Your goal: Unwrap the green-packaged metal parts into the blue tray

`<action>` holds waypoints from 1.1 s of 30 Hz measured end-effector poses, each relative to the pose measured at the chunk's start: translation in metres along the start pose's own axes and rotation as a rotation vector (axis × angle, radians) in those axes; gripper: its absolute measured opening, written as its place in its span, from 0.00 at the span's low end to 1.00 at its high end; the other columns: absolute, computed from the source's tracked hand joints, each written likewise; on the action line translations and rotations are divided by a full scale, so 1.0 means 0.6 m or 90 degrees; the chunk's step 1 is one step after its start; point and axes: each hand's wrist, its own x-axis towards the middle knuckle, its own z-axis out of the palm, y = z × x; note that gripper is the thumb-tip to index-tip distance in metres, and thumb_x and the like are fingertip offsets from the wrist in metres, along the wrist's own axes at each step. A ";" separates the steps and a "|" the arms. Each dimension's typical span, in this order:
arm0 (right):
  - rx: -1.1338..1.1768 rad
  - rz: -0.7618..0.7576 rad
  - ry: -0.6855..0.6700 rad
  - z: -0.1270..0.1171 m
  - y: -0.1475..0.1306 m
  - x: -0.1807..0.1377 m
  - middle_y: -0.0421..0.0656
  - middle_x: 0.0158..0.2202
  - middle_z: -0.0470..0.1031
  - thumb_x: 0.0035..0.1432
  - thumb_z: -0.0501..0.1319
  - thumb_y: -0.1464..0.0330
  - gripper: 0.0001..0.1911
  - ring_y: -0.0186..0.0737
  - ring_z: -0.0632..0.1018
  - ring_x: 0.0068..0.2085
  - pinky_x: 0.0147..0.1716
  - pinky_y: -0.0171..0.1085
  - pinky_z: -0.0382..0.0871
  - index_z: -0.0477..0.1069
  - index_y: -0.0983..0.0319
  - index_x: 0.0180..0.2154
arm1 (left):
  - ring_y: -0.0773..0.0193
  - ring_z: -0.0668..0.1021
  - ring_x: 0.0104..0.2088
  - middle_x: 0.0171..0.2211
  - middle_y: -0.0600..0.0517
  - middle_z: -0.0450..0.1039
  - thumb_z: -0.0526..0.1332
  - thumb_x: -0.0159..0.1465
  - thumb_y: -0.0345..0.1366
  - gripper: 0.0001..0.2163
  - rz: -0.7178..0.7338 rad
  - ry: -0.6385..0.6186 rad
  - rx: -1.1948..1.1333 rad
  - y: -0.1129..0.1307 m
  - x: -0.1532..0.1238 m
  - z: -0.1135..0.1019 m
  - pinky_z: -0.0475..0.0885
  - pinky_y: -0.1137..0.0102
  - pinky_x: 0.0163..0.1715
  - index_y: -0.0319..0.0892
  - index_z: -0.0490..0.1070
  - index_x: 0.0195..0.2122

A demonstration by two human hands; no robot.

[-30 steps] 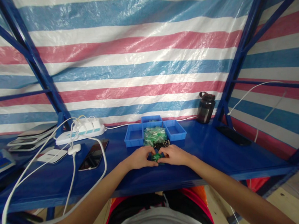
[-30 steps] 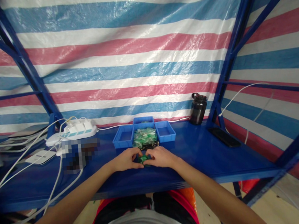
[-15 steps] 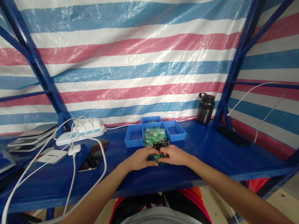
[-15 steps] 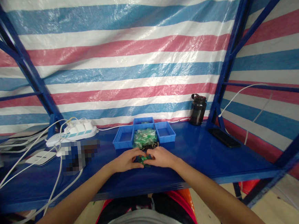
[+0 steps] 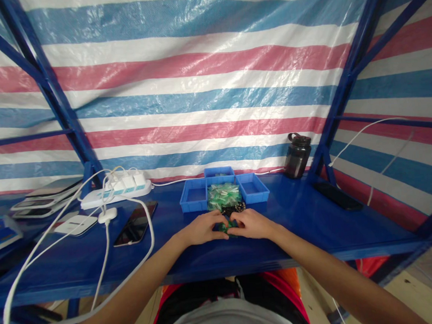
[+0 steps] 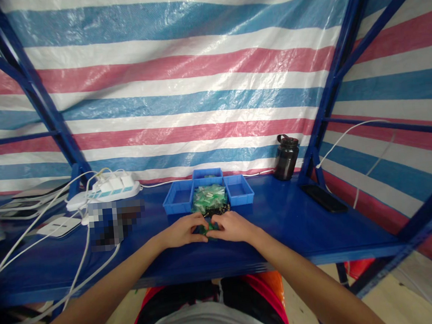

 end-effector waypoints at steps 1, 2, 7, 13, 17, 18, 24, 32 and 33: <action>0.000 0.001 -0.002 0.000 0.000 0.000 0.39 0.24 0.72 0.58 0.58 0.52 0.19 0.34 0.72 0.26 0.26 0.31 0.55 0.68 0.62 0.32 | 0.65 0.70 0.34 0.34 0.53 0.64 0.63 0.58 0.51 0.16 -0.003 0.000 -0.001 0.000 0.000 0.000 0.62 0.75 0.32 0.46 0.72 0.41; -0.001 0.002 -0.003 0.000 -0.001 0.000 0.39 0.24 0.72 0.58 0.58 0.51 0.19 0.34 0.72 0.26 0.26 0.31 0.55 0.68 0.62 0.32 | 0.65 0.70 0.34 0.34 0.54 0.64 0.63 0.58 0.51 0.16 -0.006 -0.001 -0.002 0.000 0.000 0.000 0.62 0.74 0.32 0.46 0.72 0.41; -0.014 0.010 0.001 0.002 0.000 0.000 0.39 0.24 0.73 0.57 0.59 0.52 0.18 0.34 0.72 0.26 0.25 0.31 0.54 0.68 0.62 0.32 | 0.65 0.70 0.34 0.34 0.53 0.64 0.63 0.57 0.51 0.17 -0.006 -0.001 -0.007 -0.003 0.001 0.002 0.63 0.74 0.32 0.46 0.73 0.41; -0.031 0.029 0.002 0.009 -0.001 0.005 0.40 0.24 0.72 0.56 0.58 0.49 0.21 0.36 0.73 0.27 0.25 0.31 0.53 0.67 0.61 0.33 | 0.65 0.70 0.34 0.34 0.54 0.64 0.64 0.57 0.51 0.17 0.000 0.006 0.003 -0.008 0.002 0.006 0.63 0.75 0.32 0.45 0.72 0.41; -0.056 0.039 0.003 0.013 0.000 0.009 0.40 0.25 0.73 0.55 0.57 0.47 0.22 0.37 0.73 0.27 0.26 0.32 0.52 0.67 0.61 0.34 | 0.65 0.70 0.34 0.33 0.54 0.65 0.63 0.57 0.52 0.18 -0.008 0.008 0.003 -0.006 0.001 0.006 0.63 0.74 0.32 0.45 0.72 0.41; -0.060 0.041 0.002 0.013 0.001 0.009 0.40 0.25 0.73 0.55 0.57 0.48 0.22 0.37 0.73 0.27 0.25 0.32 0.52 0.67 0.61 0.34 | 0.65 0.70 0.34 0.34 0.53 0.65 0.63 0.57 0.52 0.18 -0.008 0.007 0.002 -0.006 0.001 0.006 0.63 0.74 0.32 0.45 0.72 0.41; -0.066 0.039 -0.002 0.011 0.000 0.009 0.40 0.24 0.73 0.57 0.58 0.52 0.18 0.35 0.72 0.26 0.25 0.32 0.51 0.67 0.61 0.34 | 0.65 0.70 0.34 0.34 0.53 0.65 0.64 0.56 0.53 0.19 -0.011 0.010 0.001 -0.006 0.001 0.006 0.63 0.74 0.32 0.45 0.72 0.41; -0.081 0.031 0.000 0.010 -0.002 0.010 0.42 0.26 0.75 0.54 0.56 0.44 0.26 0.37 0.74 0.27 0.25 0.33 0.49 0.68 0.61 0.33 | 0.64 0.70 0.33 0.33 0.54 0.65 0.66 0.51 0.55 0.22 -0.013 -0.001 0.000 -0.004 0.002 0.006 0.62 0.75 0.31 0.46 0.72 0.42; -0.082 0.032 -0.001 0.010 -0.002 0.010 0.42 0.27 0.75 0.54 0.56 0.44 0.26 0.38 0.74 0.28 0.25 0.33 0.50 0.68 0.61 0.34 | 0.64 0.71 0.34 0.33 0.54 0.66 0.66 0.51 0.54 0.22 -0.014 -0.003 -0.005 -0.003 0.002 0.006 0.62 0.74 0.31 0.45 0.72 0.42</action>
